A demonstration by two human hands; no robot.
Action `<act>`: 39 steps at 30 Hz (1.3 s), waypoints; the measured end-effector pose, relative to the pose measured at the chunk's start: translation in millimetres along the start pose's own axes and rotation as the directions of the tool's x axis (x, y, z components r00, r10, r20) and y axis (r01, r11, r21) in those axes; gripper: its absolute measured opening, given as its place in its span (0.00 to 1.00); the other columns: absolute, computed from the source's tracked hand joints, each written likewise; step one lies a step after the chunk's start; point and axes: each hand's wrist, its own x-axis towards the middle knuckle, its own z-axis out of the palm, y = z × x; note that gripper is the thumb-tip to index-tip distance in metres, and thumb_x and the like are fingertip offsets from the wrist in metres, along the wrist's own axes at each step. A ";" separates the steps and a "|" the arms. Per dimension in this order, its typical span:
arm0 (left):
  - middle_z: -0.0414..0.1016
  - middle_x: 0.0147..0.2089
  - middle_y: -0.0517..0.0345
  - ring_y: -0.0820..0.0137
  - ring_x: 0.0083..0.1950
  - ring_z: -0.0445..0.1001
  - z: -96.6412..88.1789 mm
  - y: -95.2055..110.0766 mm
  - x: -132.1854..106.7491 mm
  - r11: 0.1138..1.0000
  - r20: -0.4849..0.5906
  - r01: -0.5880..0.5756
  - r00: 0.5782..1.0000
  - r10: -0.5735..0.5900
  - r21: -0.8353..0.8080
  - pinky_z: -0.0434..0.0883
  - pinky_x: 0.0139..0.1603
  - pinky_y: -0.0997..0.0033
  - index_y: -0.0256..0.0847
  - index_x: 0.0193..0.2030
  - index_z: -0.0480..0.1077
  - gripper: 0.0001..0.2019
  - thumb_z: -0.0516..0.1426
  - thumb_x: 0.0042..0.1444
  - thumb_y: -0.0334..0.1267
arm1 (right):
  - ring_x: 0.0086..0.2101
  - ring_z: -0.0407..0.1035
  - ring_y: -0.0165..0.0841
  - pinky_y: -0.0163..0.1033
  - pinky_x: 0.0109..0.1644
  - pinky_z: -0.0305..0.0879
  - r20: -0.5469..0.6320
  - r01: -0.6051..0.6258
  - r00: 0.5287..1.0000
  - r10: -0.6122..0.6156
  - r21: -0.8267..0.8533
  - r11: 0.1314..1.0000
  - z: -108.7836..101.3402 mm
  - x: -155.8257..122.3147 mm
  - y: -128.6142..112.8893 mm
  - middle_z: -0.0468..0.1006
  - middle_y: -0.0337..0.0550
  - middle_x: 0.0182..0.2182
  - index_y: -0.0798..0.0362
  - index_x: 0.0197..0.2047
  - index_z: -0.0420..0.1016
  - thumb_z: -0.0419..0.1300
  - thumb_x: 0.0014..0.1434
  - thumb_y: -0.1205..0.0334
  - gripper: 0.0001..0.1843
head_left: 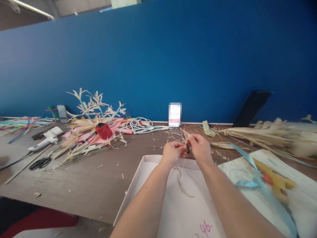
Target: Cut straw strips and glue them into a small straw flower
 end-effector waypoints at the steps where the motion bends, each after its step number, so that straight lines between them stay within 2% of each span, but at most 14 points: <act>1: 0.70 0.20 0.61 0.80 0.19 0.68 0.2 -0.2 0.0 1.000 0.000 -0.004 1.000 0.004 0.002 0.71 0.24 0.79 0.33 0.25 0.71 0.04 0.60 0.46 0.31 | 0.19 0.65 0.28 0.33 0.25 0.60 -0.002 0.007 1.000 -0.007 -0.012 1.000 -0.1 -0.1 -0.5 0.75 0.42 0.23 0.56 0.31 0.73 0.55 0.50 0.47 0.19; 5: 0.70 0.19 0.61 0.79 0.19 0.68 0.4 -1.8 0.6 1.000 -0.001 -0.019 1.000 0.019 0.013 0.71 0.25 0.79 0.33 0.25 0.71 0.05 0.61 0.44 0.33 | 0.20 0.65 0.29 0.34 0.26 0.61 -0.012 0.039 0.999 -0.040 -0.061 0.997 -1.3 -0.3 -2.2 0.75 0.42 0.22 0.56 0.30 0.74 0.55 0.50 0.47 0.19; 9: 0.70 0.19 0.61 0.79 0.19 0.68 0.2 -2.6 1.3 1.000 -0.005 -0.024 1.000 0.024 0.016 0.71 0.25 0.78 0.33 0.25 0.70 0.05 0.61 0.44 0.33 | 0.20 0.65 0.28 0.33 0.25 0.61 -0.009 0.027 1.000 -0.028 -0.035 0.999 -1.1 -0.5 -1.8 0.75 0.42 0.22 0.56 0.31 0.74 0.55 0.50 0.47 0.19; 15: 0.69 0.20 0.60 0.79 0.20 0.67 -0.4 -1.4 -0.4 0.998 -0.026 -0.042 0.999 0.043 0.049 0.69 0.24 0.78 0.34 0.24 0.70 0.06 0.61 0.44 0.35 | 0.19 0.63 0.27 0.30 0.19 0.57 0.028 -0.064 0.998 0.061 0.121 0.991 0.8 -1.9 -4.1 0.74 0.44 0.23 0.58 0.31 0.73 0.58 0.46 0.47 0.20; 21: 0.66 0.18 0.63 0.80 0.18 0.61 -1.9 -3.7 -1.2 0.976 -0.071 -0.111 0.989 0.126 0.188 0.59 0.17 0.81 0.36 0.24 0.70 0.06 0.58 0.45 0.37 | 0.19 0.64 0.25 0.28 0.19 0.58 0.026 -0.138 0.990 0.136 0.231 0.963 2.5 -3.6 -9.6 0.73 0.40 0.21 0.57 0.28 0.73 0.61 0.46 0.51 0.16; 25: 0.65 0.17 0.63 0.80 0.17 0.59 -2.0 -4.4 0.0 0.964 -0.076 -0.173 0.978 0.192 0.204 0.57 0.18 0.80 0.36 0.23 0.69 0.07 0.57 0.45 0.38 | 0.18 0.63 0.25 0.28 0.17 0.56 0.051 -0.199 0.980 0.193 0.337 0.920 4.2 -4.4 -11.9 0.71 0.38 0.19 0.56 0.27 0.72 0.62 0.45 0.53 0.14; 28: 0.65 0.17 0.63 0.80 0.17 0.59 -2.5 -4.1 0.6 0.967 -0.077 -0.181 0.977 0.197 0.181 0.57 0.19 0.80 0.36 0.23 0.69 0.07 0.57 0.45 0.37 | 0.19 0.64 0.26 0.28 0.16 0.55 0.081 -0.272 0.961 0.263 0.424 0.864 4.4 -4.4 -14.7 0.71 0.39 0.19 0.56 0.26 0.71 0.63 0.42 0.55 0.13; 34: 0.68 0.20 0.61 0.80 0.17 0.58 -7.3 -3.9 2.1 0.981 -0.068 -0.154 0.984 0.163 0.120 0.54 0.18 0.79 0.36 0.24 0.69 0.07 0.57 0.44 0.38 | 0.26 0.70 0.30 0.27 0.16 0.57 0.169 -0.362 0.932 0.321 0.462 0.810 1.6 -1.5 -15.8 0.76 0.46 0.29 0.56 0.30 0.72 0.62 0.43 0.55 0.13; 39: 0.69 0.21 0.60 0.81 0.18 0.58 -8.8 3.6 -0.7 0.993 -0.090 -0.103 0.990 0.108 0.051 0.54 0.17 0.80 0.35 0.23 0.69 0.08 0.58 0.43 0.38 | 0.29 0.72 0.32 0.29 0.17 0.60 0.110 -0.331 0.943 0.314 0.391 0.859 1.0 0.5 -12.6 0.77 0.50 0.38 0.56 0.37 0.73 0.58 0.48 0.52 0.17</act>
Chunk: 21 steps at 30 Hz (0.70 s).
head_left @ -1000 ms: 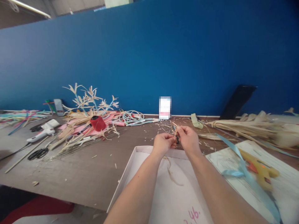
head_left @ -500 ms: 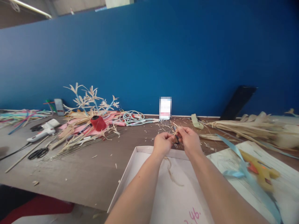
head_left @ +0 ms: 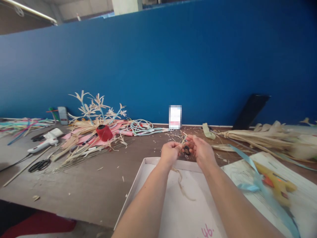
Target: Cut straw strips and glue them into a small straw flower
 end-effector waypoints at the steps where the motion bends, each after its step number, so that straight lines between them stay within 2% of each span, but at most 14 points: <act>1: 0.69 0.21 0.60 0.81 0.18 0.58 -0.1 1.4 -0.4 1.000 -0.003 0.012 1.000 -0.012 -0.014 0.54 0.17 0.81 0.35 0.23 0.69 0.08 0.58 0.42 0.38 | 0.28 0.72 0.32 0.30 0.18 0.61 -0.016 0.020 1.000 -0.021 -0.031 0.999 -1.3 1.1 0.3 0.77 0.50 0.38 0.56 0.37 0.73 0.57 0.48 0.52 0.17; 3: 0.68 0.21 0.60 0.81 0.18 0.57 -0.6 2.7 -0.6 0.999 -0.008 0.025 1.000 -0.025 -0.032 0.53 0.17 0.81 0.35 0.23 0.69 0.07 0.59 0.42 0.38 | 0.28 0.72 0.33 0.32 0.19 0.62 -0.041 0.083 0.995 -0.089 -0.142 0.986 -6.4 4.5 0.3 0.77 0.48 0.37 0.55 0.38 0.73 0.57 0.48 0.52 0.17; 5: 0.68 0.21 0.60 0.82 0.18 0.56 -1.3 2.2 0.0 0.999 -0.022 0.019 1.000 -0.020 -0.046 0.53 0.17 0.81 0.35 0.24 0.69 0.07 0.58 0.42 0.37 | 0.29 0.72 0.35 0.34 0.23 0.63 -0.043 0.174 0.978 -0.203 -0.365 0.915 -14.9 9.5 0.2 0.77 0.46 0.35 0.53 0.38 0.73 0.56 0.49 0.51 0.17; 6: 0.69 0.21 0.60 0.82 0.17 0.56 -1.7 1.6 0.5 0.999 -0.030 0.012 0.999 -0.013 -0.053 0.53 0.16 0.81 0.35 0.24 0.69 0.07 0.58 0.42 0.37 | 0.30 0.72 0.35 0.36 0.26 0.64 -0.028 0.212 0.965 -0.262 -0.511 0.833 -19.8 12.2 0.3 0.78 0.46 0.34 0.52 0.38 0.73 0.55 0.49 0.52 0.17; 8: 0.69 0.22 0.60 0.82 0.17 0.56 -2.5 0.3 1.7 0.998 -0.043 -0.005 0.999 0.002 -0.067 0.52 0.16 0.81 0.35 0.25 0.69 0.07 0.57 0.43 0.37 | 0.32 0.71 0.37 0.38 0.31 0.62 0.041 0.233 0.947 -0.318 -0.771 0.593 -28.7 17.0 1.5 0.77 0.45 0.33 0.50 0.39 0.74 0.56 0.49 0.52 0.16; 10: 0.69 0.23 0.60 0.82 0.17 0.55 -3.2 -0.6 2.9 0.996 -0.054 -0.023 0.998 0.018 -0.084 0.52 0.16 0.81 0.35 0.26 0.69 0.07 0.57 0.44 0.38 | 0.32 0.70 0.39 0.39 0.32 0.60 0.100 0.196 0.962 -0.254 -0.900 0.390 -34.0 20.0 4.3 0.77 0.46 0.34 0.48 0.39 0.75 0.58 0.46 0.51 0.17; 12: 0.69 0.23 0.60 0.82 0.17 0.55 -3.9 -1.5 4.3 0.995 -0.068 -0.041 0.997 0.034 -0.095 0.51 0.16 0.81 0.35 0.28 0.70 0.08 0.57 0.44 0.38 | 0.32 0.70 0.39 0.39 0.31 0.59 0.125 0.169 0.977 -0.171 -0.947 0.273 -35.1 20.8 7.9 0.77 0.47 0.34 0.47 0.40 0.75 0.60 0.43 0.48 0.20; 14: 0.69 0.24 0.60 0.82 0.17 0.55 -4.7 -3.2 6.3 0.995 -0.087 -0.053 0.995 0.045 -0.090 0.51 0.15 0.82 0.35 0.29 0.70 0.09 0.57 0.44 0.40 | 0.32 0.70 0.39 0.39 0.31 0.58 0.145 0.171 0.980 -0.136 -0.963 0.207 -33.8 20.0 11.2 0.76 0.47 0.34 0.46 0.39 0.75 0.60 0.43 0.47 0.21; 17: 0.69 0.24 0.61 0.82 0.17 0.55 -5.9 -9.0 10.8 0.993 -0.107 -0.092 0.991 0.084 -0.068 0.51 0.15 0.82 0.35 0.29 0.70 0.11 0.57 0.44 0.42 | 0.34 0.70 0.39 0.39 0.31 0.58 0.162 0.182 0.979 -0.121 -0.968 0.171 -31.3 17.0 13.5 0.76 0.46 0.35 0.45 0.38 0.75 0.59 0.45 0.48 0.17; 19: 0.68 0.22 0.62 0.82 0.17 0.55 -6.4 -14.3 13.9 0.991 -0.112 -0.127 0.986 0.121 -0.042 0.52 0.16 0.81 0.36 0.29 0.70 0.11 0.57 0.45 0.43 | 0.35 0.70 0.39 0.38 0.32 0.58 0.160 0.188 0.975 -0.152 -0.963 0.191 -29.0 13.8 12.3 0.76 0.45 0.36 0.44 0.39 0.75 0.58 0.47 0.50 0.16; 21: 0.63 0.18 0.64 0.81 0.16 0.54 -6.7 -19.4 16.2 0.988 -0.127 -0.156 0.979 0.157 0.022 0.52 0.16 0.81 0.36 0.27 0.70 0.12 0.56 0.46 0.44 | 0.36 0.70 0.38 0.38 0.32 0.58 0.159 0.218 0.958 -0.239 -0.944 0.247 -24.0 9.1 7.5 0.76 0.45 0.37 0.45 0.42 0.74 0.57 0.49 0.53 0.16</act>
